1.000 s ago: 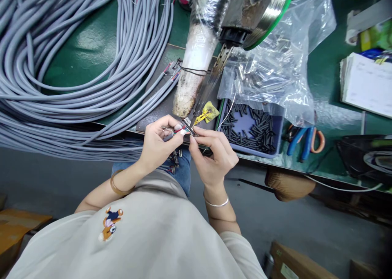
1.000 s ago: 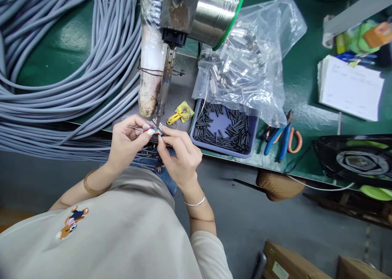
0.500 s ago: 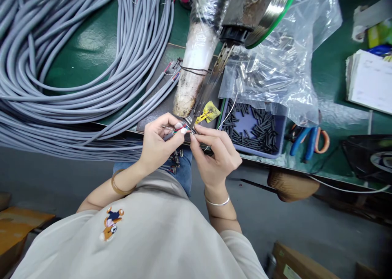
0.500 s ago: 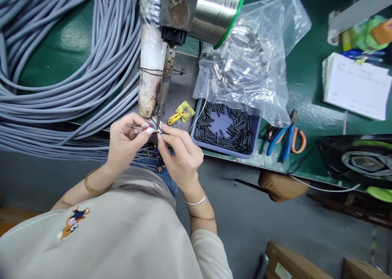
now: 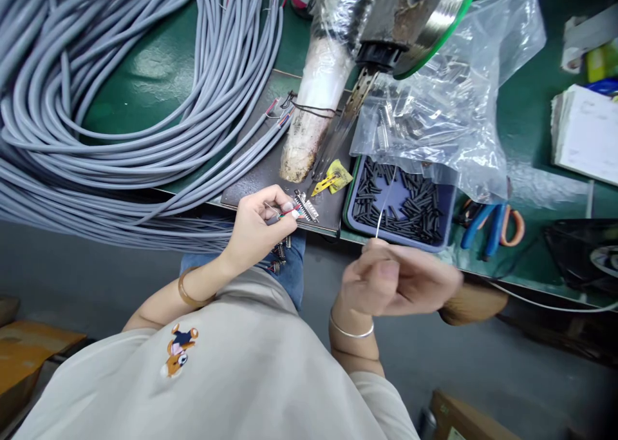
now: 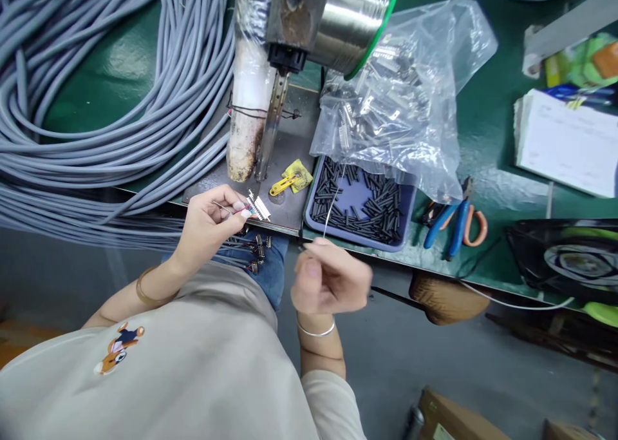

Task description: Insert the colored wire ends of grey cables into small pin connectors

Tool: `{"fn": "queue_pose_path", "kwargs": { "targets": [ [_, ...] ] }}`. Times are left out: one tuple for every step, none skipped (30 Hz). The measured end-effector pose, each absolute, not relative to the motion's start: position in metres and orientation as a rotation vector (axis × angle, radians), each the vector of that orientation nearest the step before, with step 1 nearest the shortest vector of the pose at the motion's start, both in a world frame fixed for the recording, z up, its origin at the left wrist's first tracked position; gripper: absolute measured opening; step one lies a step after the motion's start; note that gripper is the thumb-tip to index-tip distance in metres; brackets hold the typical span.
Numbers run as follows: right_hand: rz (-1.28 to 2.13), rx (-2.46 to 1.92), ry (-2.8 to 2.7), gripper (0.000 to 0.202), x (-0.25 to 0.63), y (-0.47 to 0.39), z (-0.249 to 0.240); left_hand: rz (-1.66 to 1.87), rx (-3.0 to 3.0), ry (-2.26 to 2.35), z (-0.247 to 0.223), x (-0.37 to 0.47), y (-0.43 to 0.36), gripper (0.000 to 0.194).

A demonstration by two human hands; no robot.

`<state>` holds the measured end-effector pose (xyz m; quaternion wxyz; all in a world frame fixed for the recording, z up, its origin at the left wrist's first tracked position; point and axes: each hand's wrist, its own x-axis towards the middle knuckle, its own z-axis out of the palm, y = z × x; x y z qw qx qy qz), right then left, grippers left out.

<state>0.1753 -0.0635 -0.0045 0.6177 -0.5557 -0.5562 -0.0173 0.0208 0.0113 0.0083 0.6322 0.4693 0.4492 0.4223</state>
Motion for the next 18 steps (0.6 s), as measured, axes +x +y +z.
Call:
{"fn": "queue_pose_path", "kwargs": {
  "targets": [
    [-0.078,-1.217,-1.240,0.024,0.175,-0.065,-0.004,0.961,1.064,1.026,0.009,0.020,0.011,0.014],
    [-0.077,-1.208,-1.217,0.030,0.175,-0.065,-0.003,0.960,1.059,1.023,0.009,0.020,0.010,0.014],
    [-0.080,-1.212,-1.214,0.035,0.174,-0.065,-0.003,0.959,1.058,1.019,0.010,0.019,0.010,0.013],
    [-0.053,-1.264,-1.251,0.036,0.172,-0.064,-0.003,0.962,1.059,1.015,0.010,0.019,0.010,0.014],
    [-0.030,-1.318,-1.296,0.034,0.171,-0.063,-0.003,0.964,1.060,1.010,0.010,0.019,0.011,0.014],
    [-0.018,-1.352,-1.353,0.030,0.169,-0.061,-0.004,0.967,1.059,1.007,0.010,0.019,0.011,0.014],
    [-0.009,-1.372,-1.421,0.026,0.168,-0.060,-0.004,0.973,1.057,1.004,0.010,0.020,0.012,0.014],
    [0.004,-1.381,-1.487,0.023,0.167,-0.057,-0.005,0.980,1.055,1.001,0.010,0.020,0.013,0.014],
    [0.023,-1.381,-1.537,0.021,0.166,-0.055,-0.006,0.988,1.055,0.999,0.010,0.021,0.014,0.014],
    [0.041,-1.376,-1.565,0.019,0.166,-0.053,-0.007,0.996,1.058,0.999,0.009,0.022,0.014,0.015],
    [0.052,-1.373,-1.573,0.017,0.165,-0.050,-0.008,1.004,1.062,1.000,0.009,0.022,0.015,0.015],
    [0.055,-1.372,-1.569,0.016,0.165,-0.048,-0.009,1.012,1.068,1.002,0.009,0.023,0.016,0.015],
    [0.057,-1.373,-1.559,0.015,0.164,-0.047,-0.010,1.017,1.073,1.004,0.008,0.023,0.017,0.016],
    [0.060,-1.377,-1.549,0.015,0.164,-0.046,-0.011,1.020,1.075,1.007,0.009,0.024,0.017,0.016],
    [0.066,-1.379,-1.543,0.014,0.163,-0.045,-0.012,1.024,1.076,1.009,0.009,0.024,0.018,0.016],
    [0.074,-1.378,-1.536,0.013,0.163,-0.044,-0.013,1.029,1.074,1.010,0.009,0.024,0.018,0.016],
    [0.087,-1.374,-1.527,0.013,0.163,-0.044,-0.014,1.034,1.072,1.009,0.009,0.024,0.018,0.015],
    [0.102,-1.367,-1.517,0.013,0.163,-0.044,-0.014,1.040,1.068,1.005,0.009,0.024,0.018,0.015]
  ]
}}
